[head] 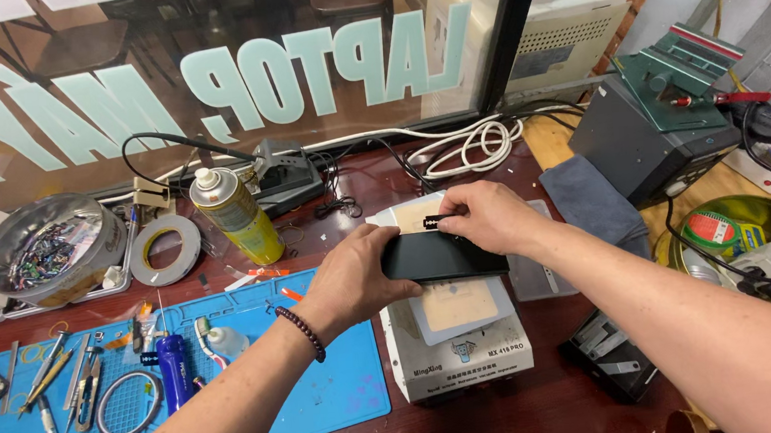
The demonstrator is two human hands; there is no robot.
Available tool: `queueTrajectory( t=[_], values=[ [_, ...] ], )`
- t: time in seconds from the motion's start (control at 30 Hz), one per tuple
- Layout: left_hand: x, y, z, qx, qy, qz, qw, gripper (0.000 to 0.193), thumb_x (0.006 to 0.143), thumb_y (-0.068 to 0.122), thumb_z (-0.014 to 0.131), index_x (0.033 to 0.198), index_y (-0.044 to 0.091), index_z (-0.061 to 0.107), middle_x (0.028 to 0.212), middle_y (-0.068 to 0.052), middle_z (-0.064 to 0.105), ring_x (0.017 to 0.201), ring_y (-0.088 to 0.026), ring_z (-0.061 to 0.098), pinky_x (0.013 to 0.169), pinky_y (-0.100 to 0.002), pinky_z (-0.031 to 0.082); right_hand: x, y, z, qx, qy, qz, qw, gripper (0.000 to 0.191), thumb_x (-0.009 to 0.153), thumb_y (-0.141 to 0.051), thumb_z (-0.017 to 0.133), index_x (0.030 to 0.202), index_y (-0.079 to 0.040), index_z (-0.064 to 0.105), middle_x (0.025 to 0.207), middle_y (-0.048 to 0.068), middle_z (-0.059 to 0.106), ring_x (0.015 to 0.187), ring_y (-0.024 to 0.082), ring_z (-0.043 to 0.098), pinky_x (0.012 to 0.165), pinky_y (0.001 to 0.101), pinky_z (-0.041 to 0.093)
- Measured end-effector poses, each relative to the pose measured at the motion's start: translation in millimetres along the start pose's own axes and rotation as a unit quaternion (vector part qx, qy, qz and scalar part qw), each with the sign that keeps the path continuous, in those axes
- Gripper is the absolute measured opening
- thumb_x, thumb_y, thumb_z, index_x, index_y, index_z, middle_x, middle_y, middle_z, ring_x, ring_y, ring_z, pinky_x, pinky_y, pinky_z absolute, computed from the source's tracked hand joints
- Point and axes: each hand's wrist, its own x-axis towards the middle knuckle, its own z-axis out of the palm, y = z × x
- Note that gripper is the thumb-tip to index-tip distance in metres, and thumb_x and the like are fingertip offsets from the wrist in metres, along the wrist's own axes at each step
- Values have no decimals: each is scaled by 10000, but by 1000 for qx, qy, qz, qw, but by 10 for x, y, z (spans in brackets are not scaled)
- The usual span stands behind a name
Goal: The person uses a plastic prying tool to separate the smartphone's back cover from the frame. They work along the edges until the cover pops off, then set the cover aside and briefly inspect the exposed internal components.
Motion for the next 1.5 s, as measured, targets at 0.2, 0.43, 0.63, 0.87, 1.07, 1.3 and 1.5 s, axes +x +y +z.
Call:
queueTrajectory(
  t=[0.2,0.43,0.63,0.87,1.07,1.3,1.5],
  values=[
    [-86,131,-33,1,4,-3,1000,757,622,358,910,1266,60,645,1246,-125,643,1116,-338,652,946,-432,528,-93,-61,-77,8,-25,1,1000,214,834,-255,760,940,-71,742,837,98,772,797,241,751,748,370,561],
    [40,102,-17,7,-7,-19,1000,725,633,355,905,1252,71,656,1232,-109,651,1061,-341,676,910,-442,541,40,-7,-91,2,-54,17,998,211,830,-258,760,935,-75,752,840,85,778,800,227,751,748,364,559],
    [94,80,22,-8,7,-11,1000,750,615,340,909,1259,56,647,1220,-115,647,1062,-340,672,905,-438,542,96,42,-123,24,-76,26,996,206,829,-246,761,934,-69,747,836,82,782,783,206,756,740,348,565],
    [20,-14,147,-113,59,-32,991,824,622,280,924,1298,-36,573,1157,-184,664,1028,-331,685,867,-419,561,62,-31,-111,25,-95,22,995,202,828,-237,762,926,-61,743,819,84,775,767,205,750,725,352,564],
    [154,-88,215,-344,-2,-310,886,582,798,186,782,1291,-35,566,947,-141,758,722,-210,733,543,-376,618,-4,-138,-163,-9,-68,24,997,197,824,-245,770,914,-71,748,808,95,764,766,229,746,719,361,561],
    [171,-46,222,-371,-18,-321,871,382,824,169,782,1112,-64,690,836,-118,743,641,-183,686,490,-334,588,-62,-275,-207,-18,-52,23,998,183,820,-252,767,912,-93,761,822,79,779,780,225,753,741,363,567],
    [115,-99,233,-372,0,-314,874,348,814,147,800,1061,-75,695,818,-117,741,610,-168,672,494,-323,601,4,-472,28,-22,-32,-7,999,180,818,-258,760,910,-104,770,815,85,773,787,245,748,750,376,566]
  ],
)
